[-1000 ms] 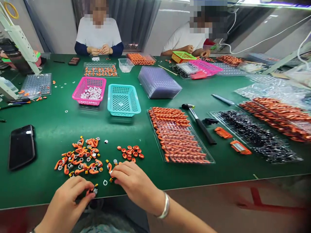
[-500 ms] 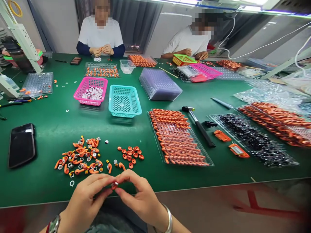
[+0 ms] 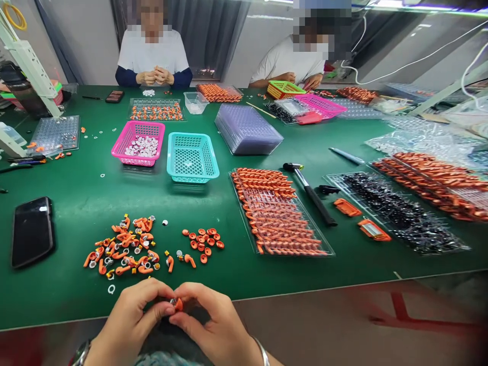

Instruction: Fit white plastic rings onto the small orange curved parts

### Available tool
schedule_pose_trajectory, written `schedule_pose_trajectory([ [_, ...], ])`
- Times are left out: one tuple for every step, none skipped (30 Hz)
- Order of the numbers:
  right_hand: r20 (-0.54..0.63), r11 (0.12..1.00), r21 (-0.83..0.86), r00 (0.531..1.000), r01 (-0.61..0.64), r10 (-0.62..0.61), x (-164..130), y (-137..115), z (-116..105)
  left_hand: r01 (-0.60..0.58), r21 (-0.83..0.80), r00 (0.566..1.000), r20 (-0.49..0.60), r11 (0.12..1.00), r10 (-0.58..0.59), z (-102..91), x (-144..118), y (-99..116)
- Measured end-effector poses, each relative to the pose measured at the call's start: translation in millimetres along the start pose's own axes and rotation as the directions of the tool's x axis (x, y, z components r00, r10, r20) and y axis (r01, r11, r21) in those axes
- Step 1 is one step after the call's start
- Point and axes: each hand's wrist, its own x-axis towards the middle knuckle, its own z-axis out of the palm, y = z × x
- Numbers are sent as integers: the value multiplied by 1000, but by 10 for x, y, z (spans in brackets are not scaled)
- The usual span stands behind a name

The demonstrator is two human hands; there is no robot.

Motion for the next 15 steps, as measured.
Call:
schedule_pose_trajectory([
  [16,998,-54,999,33,-32,2,-22,-15,31,-6,999,20,1000,-31,-7,-2,3],
  [34,993,-99,997,67,-64,5,-42,-31,61,-13,997,40,998,-60,-14,-4,6],
  [52,986,-137,995,95,-89,8,-59,-45,89,-19,995,57,996,-88,-21,-7,7],
  [67,979,-167,992,119,-110,11,-73,-58,113,-23,992,67,993,-111,-27,-9,8],
  [77,972,-189,989,139,-127,14,-82,-67,130,-27,989,77,991,-127,-32,-13,8],
  [78,966,-207,987,155,-142,17,-86,-73,141,-28,987,84,990,-138,-37,-16,8],
  [74,960,-222,985,169,-156,18,-87,-77,150,-28,985,91,988,-147,-40,-20,7],
  [67,955,-236,983,180,-169,18,-85,-78,158,-30,983,97,987,-154,-43,-24,7],
  [62,950,-248,982,189,-179,17,-81,-77,165,-37,981,107,986,-161,-44,-28,8],
  [61,947,-258,981,193,-184,14,-74,-76,173,-46,978,123,984,-166,-44,-30,10],
  [62,944,-267,981,193,-183,11,-67,-75,179,-54,976,137,982,-171,-44,-31,12],
  [64,942,-275,982,190,-179,6,-60,-74,183,-56,974,147,981,-173,-44,-31,16],
  [64,941,-282,982,188,-177,1,-53,-74,182,-52,973,152,982,-172,-44,-29,20],
  [67,939,-288,982,191,-179,-3,-48,-74,174,-42,974,152,984,-166,-45,-27,25],
  [73,935,-293,980,199,-186,-8,-44,-75,164,-28,976,147,986,-158,-46,-25,29],
])
